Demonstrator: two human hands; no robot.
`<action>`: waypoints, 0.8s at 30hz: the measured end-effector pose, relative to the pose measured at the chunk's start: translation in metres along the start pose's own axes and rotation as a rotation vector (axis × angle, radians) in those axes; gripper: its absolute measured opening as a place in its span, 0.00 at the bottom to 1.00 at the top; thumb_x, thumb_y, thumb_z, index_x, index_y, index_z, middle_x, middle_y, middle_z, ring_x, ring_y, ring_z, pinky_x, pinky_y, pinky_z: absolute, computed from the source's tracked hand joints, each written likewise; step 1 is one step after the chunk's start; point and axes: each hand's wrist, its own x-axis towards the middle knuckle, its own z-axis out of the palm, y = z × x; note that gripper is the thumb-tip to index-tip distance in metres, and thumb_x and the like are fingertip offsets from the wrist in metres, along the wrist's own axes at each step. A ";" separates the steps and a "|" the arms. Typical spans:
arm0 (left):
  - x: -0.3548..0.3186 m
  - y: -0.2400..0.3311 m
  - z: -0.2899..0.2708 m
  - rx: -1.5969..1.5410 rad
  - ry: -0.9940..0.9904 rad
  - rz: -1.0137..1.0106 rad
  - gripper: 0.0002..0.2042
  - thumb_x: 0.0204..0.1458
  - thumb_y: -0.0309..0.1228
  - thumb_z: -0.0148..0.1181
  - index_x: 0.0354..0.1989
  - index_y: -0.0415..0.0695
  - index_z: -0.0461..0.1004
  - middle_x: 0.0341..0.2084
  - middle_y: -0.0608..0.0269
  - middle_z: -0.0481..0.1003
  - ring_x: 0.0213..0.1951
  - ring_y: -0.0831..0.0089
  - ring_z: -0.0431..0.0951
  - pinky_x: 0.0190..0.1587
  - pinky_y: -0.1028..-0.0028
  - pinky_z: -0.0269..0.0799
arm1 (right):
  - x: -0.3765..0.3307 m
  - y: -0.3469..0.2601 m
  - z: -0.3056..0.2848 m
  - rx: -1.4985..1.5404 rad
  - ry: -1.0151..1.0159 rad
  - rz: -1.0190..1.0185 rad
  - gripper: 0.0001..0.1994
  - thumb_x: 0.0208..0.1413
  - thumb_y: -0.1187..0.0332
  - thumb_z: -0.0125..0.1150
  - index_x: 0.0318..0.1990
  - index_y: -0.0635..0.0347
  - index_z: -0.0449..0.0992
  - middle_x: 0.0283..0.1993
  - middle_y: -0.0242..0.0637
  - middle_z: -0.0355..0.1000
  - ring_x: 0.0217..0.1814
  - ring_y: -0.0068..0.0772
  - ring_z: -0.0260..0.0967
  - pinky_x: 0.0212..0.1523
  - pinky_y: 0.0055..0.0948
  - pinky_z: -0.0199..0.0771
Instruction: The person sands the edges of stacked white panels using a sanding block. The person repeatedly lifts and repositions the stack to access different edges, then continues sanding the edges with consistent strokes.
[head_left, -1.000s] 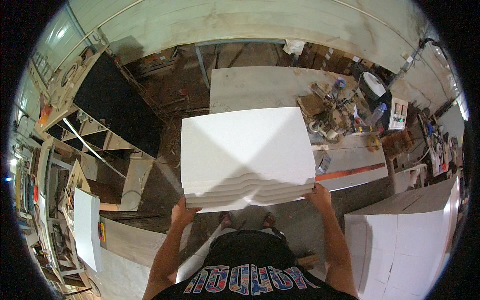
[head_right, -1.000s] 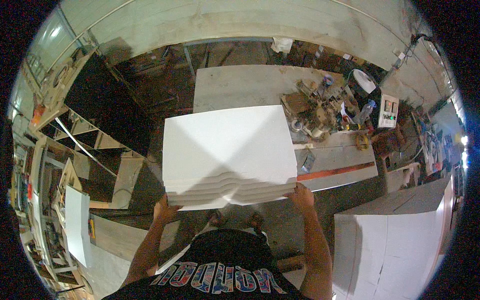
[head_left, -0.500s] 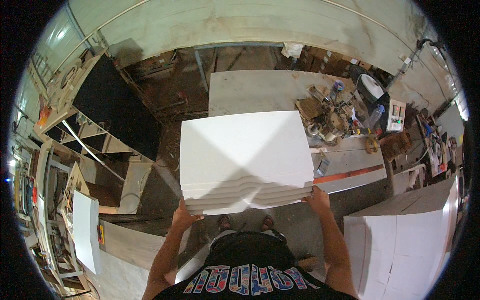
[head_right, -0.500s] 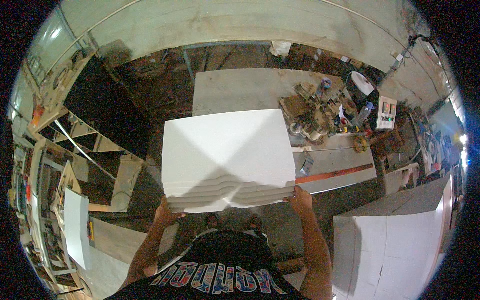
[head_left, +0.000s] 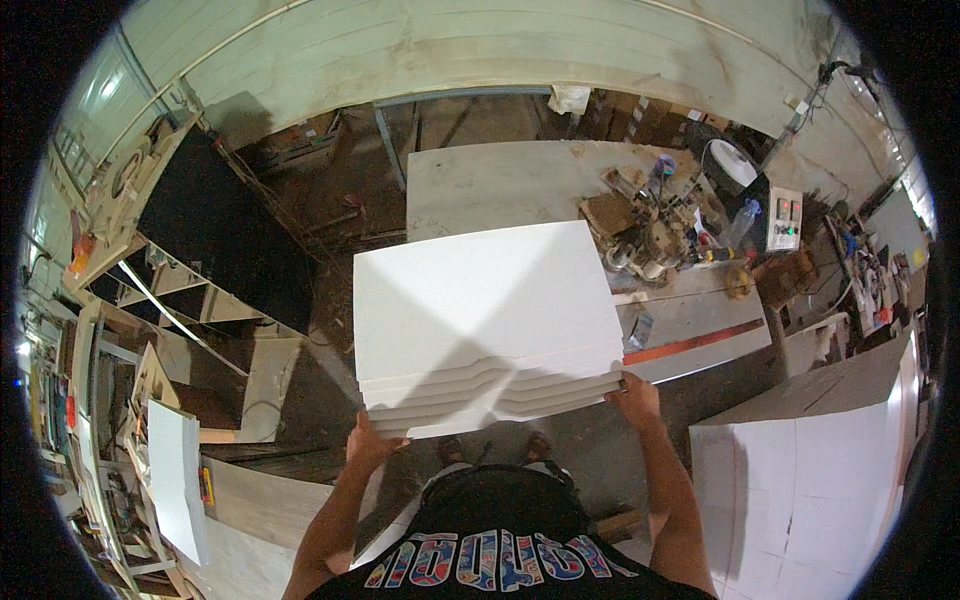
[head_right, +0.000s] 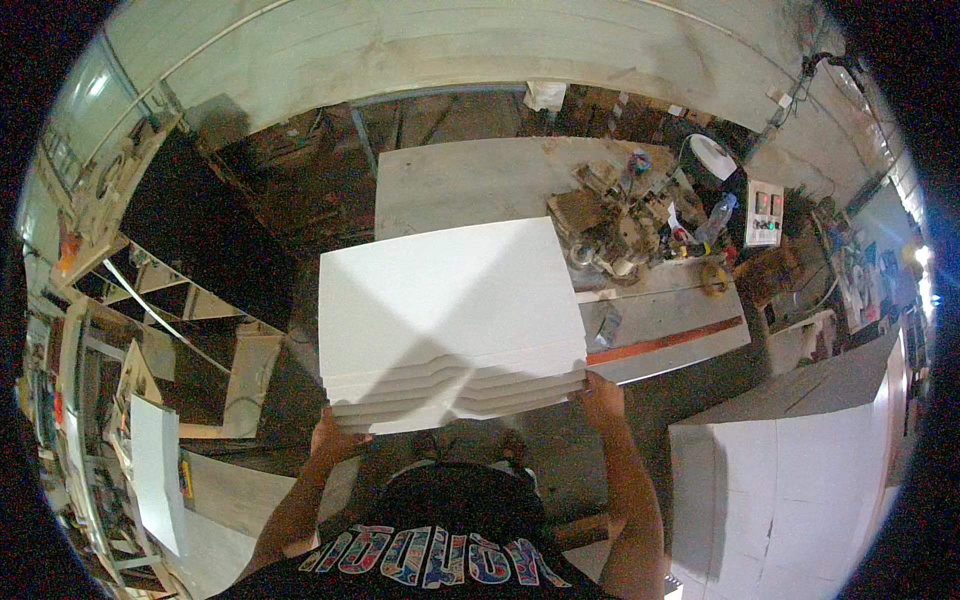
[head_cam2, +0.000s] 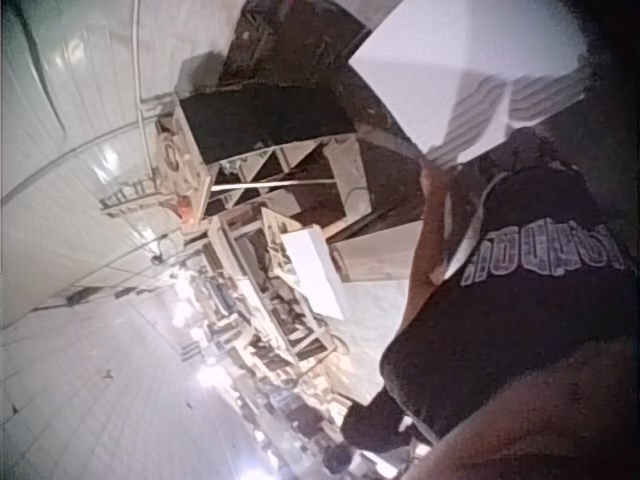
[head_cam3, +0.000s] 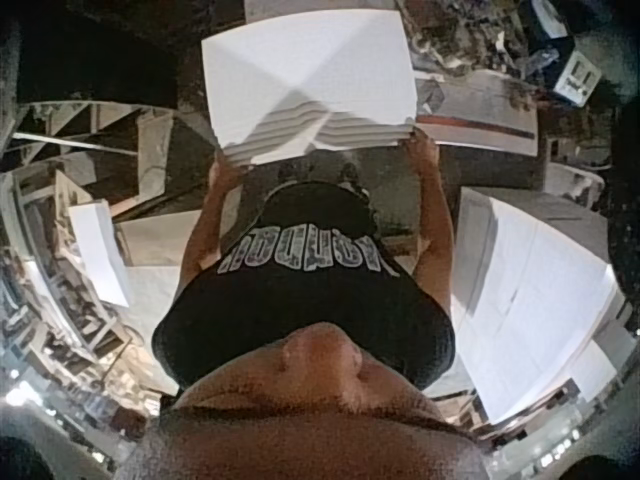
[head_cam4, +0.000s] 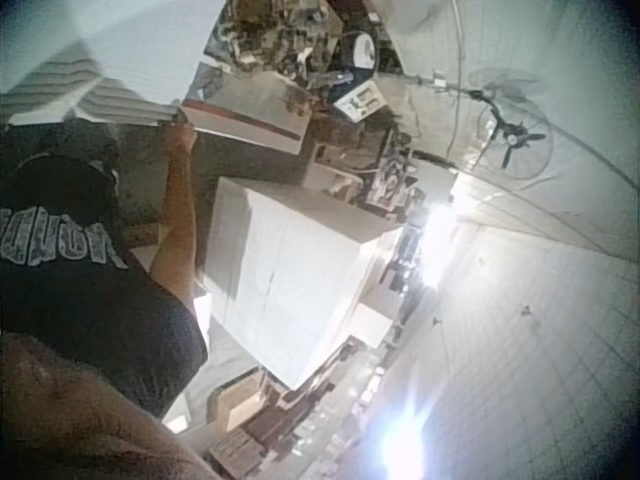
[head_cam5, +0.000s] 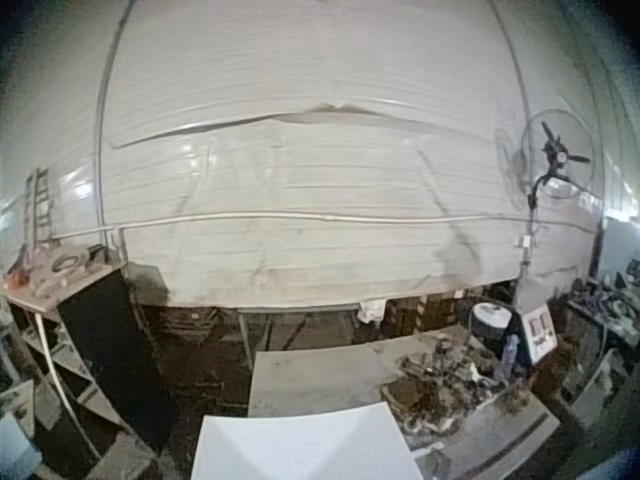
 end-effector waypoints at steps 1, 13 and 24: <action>-0.001 -0.001 0.000 0.016 0.003 0.003 0.68 0.38 0.57 0.98 0.81 0.36 0.57 0.67 0.30 0.82 0.68 0.31 0.84 0.70 0.43 0.82 | 0.000 0.000 -0.001 -0.022 -0.004 -0.013 0.27 0.55 0.64 0.89 0.62 0.57 0.86 0.56 0.52 0.90 0.60 0.60 0.89 0.61 0.56 0.87; -0.014 0.045 -0.013 0.251 0.009 -0.111 0.69 0.36 0.64 0.97 0.76 0.35 0.58 0.67 0.30 0.80 0.69 0.32 0.84 0.68 0.41 0.84 | -0.001 0.010 0.007 0.035 0.032 -0.046 0.30 0.59 0.62 0.87 0.67 0.58 0.84 0.59 0.52 0.90 0.62 0.57 0.90 0.63 0.53 0.88; -0.014 0.035 -0.011 0.289 0.049 -0.053 0.68 0.33 0.68 0.95 0.74 0.36 0.61 0.63 0.30 0.83 0.68 0.32 0.85 0.67 0.40 0.84 | 0.001 0.005 0.010 -0.020 -0.004 0.016 0.40 0.54 0.53 0.91 0.72 0.58 0.83 0.60 0.51 0.90 0.62 0.54 0.90 0.63 0.52 0.88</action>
